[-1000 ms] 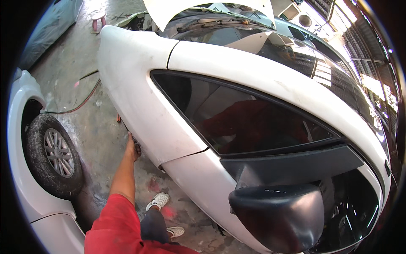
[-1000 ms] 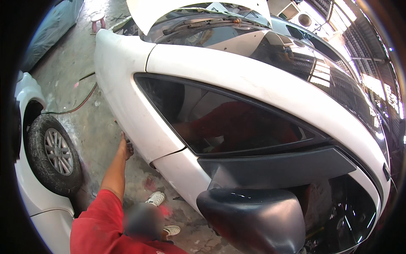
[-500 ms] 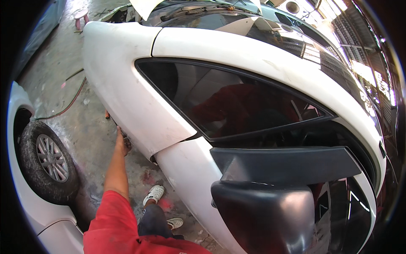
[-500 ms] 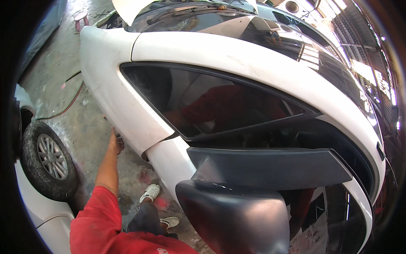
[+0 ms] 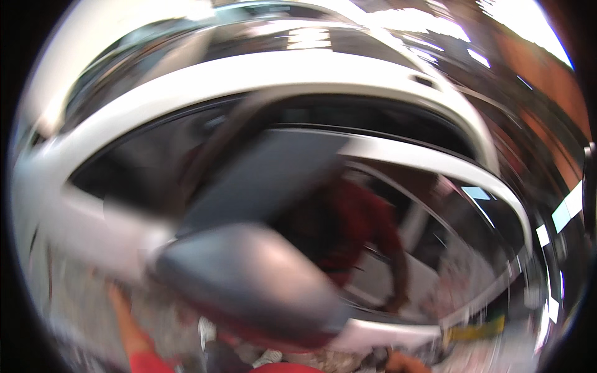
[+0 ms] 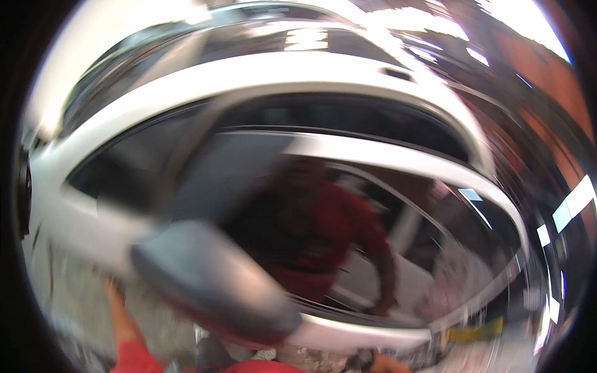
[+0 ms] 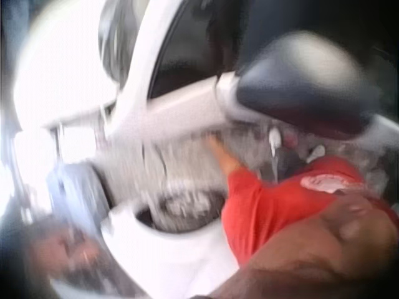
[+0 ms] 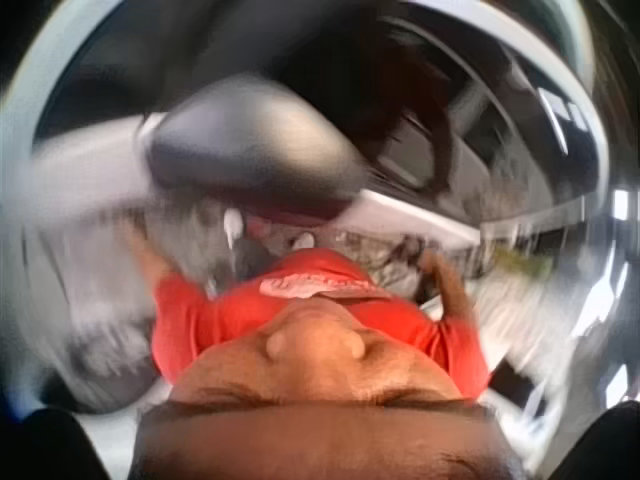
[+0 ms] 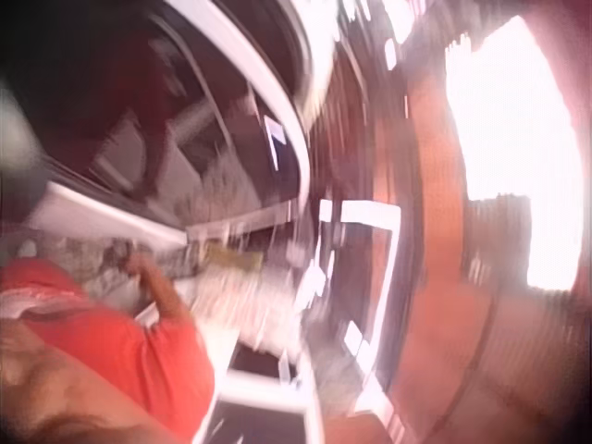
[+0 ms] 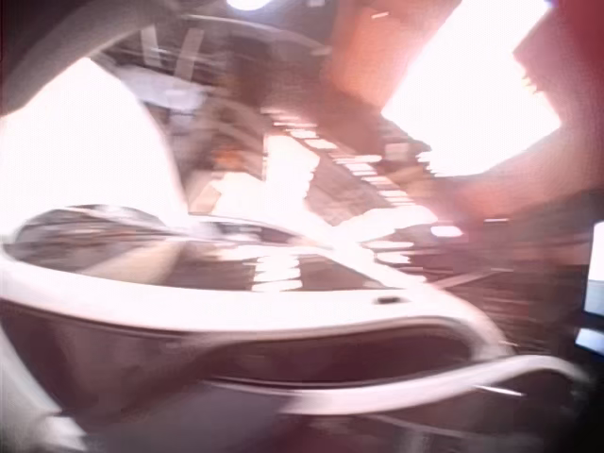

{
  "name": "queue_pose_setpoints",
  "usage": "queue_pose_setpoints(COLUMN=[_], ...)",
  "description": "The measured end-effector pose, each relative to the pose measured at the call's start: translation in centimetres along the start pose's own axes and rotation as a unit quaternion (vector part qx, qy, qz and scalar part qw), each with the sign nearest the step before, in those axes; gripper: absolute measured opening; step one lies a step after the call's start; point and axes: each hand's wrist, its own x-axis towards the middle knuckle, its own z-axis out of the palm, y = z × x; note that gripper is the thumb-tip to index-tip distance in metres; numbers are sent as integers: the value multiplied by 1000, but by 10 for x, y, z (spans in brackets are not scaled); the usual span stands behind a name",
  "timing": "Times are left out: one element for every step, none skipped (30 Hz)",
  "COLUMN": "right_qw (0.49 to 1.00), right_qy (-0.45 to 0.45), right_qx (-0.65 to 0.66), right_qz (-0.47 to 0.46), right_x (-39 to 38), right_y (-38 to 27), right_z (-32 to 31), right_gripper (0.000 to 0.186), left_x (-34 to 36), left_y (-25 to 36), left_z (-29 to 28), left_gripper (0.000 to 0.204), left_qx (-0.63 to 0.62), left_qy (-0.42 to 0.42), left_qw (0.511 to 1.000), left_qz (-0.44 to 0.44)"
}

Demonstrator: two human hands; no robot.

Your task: The person hammered a damaged panel on the front of a white car and then used a power tool to secure fasteners on a door panel.

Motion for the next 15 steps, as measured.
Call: queue_pose_setpoints(right_qw=[1000, 998, 997, 992, 993, 989, 985, 980, 972, 965, 957, 951, 946, 939, 928], right_qy=[-12, 26, -25, -23, 20, 49, 71, 94, 93, 92, 68, 45, 58, 72, 71], right_qx=[-2, -21, 58, 115, 97, 108, 111, 103, 118, 126, 136, 140, 125, 106, 106], right_qz=[-3, -59, -48, -38, -59, -85, -113, -145, -181, -212, -246, -271, -293, -319, -349], right_x=[-12, -10, -5, -20, -26, -30, -32, -31, -26, -30, -44, -58, -48, -33, -19], right_y=[10, 9, -4, -3, -7, 8, 24, 37, 42, 54, 49, 62, 67, 67, 79], right_z=[10, 14, 14, 24, 31, 40, 55, 64, 69, 68, 52, 38, 49, 61, 66], right_gripper=[106, 101, 102, 96, 94, 99, 104, 109, 109, 110, 109, 109, 107, 105, 98], left_x=[-30, -55, -79, -117, -155, -202, -245, -289, -331, -372, -405, -441, -468, -496, -526], left_y=[-4, 11, 31, 37, 42, 37, 31, 24, 22, 15, 14, 5, -1, -9, -18], left_z=[14, 55, 115, 169, 226, 273, 314, 347, 373, 395, 416, 432, 450, 464, 476], left_gripper=[72, 70, 67, 65, 62, 60, 58, 55, 53, 50, 48, 46, 43, 41, 39], left_qx=[76, 145, 189, 232, 267, 299, 336, 371, 404, 431, 464, 481, 510, 530, 544], left_qy=[32, 33, 7, -36, -95, -160, -230, -292, -344, -391, -427, -463, -491, -512, -525], left_qw=[996, 989, 982, 970, 953, 928, 890, 846, 800, 751, 703, 658, 605, 562, 529], left_qz=[34, 21, -14, -61, -106, -156, -203, -247, -278, -310, -328, -349, -364, -375, -385])
